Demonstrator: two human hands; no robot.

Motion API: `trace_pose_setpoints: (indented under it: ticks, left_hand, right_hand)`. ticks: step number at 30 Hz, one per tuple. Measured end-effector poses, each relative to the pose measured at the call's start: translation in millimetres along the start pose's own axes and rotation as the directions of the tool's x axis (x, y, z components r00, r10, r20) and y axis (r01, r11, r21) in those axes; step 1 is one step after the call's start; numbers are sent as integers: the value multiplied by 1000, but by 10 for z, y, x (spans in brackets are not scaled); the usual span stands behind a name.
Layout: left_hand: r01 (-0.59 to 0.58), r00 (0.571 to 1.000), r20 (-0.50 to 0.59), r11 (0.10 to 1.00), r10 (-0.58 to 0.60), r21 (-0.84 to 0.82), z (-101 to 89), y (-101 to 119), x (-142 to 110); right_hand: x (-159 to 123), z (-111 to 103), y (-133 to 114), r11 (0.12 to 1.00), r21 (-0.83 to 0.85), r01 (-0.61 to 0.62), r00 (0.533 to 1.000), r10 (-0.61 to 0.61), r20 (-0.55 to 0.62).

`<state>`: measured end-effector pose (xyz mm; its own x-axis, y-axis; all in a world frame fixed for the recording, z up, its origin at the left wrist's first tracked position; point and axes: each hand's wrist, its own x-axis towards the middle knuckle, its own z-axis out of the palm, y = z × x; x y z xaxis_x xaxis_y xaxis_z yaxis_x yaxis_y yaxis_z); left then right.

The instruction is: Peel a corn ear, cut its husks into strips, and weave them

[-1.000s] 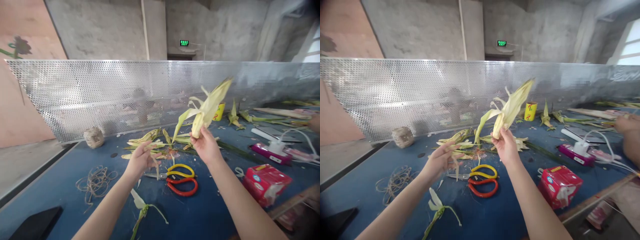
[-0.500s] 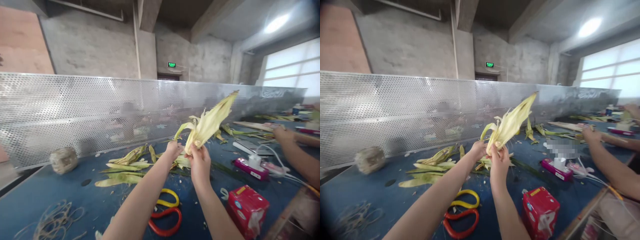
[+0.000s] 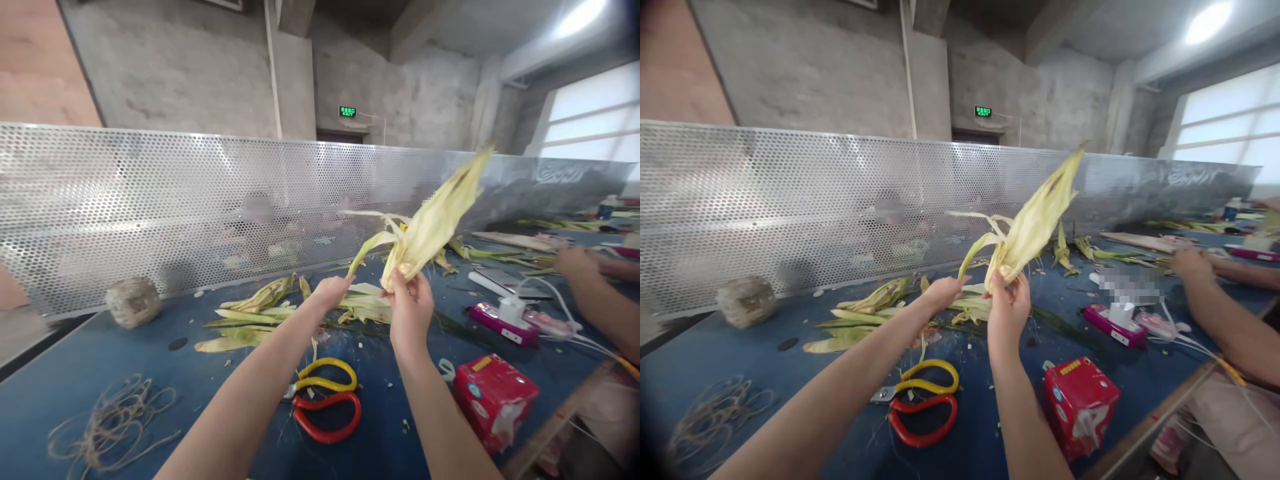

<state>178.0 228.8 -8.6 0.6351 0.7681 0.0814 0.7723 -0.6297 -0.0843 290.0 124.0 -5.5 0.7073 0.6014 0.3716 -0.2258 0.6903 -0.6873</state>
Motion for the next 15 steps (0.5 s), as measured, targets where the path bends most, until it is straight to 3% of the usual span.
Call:
trace_pose_setpoints:
  ticks: [15]
  left_hand:
    - [-129, 990, 44, 989, 133, -72, 26, 28, 113]
  right_hand:
    - [101, -67, 113, 993, -101, -62, 991, 50, -121]
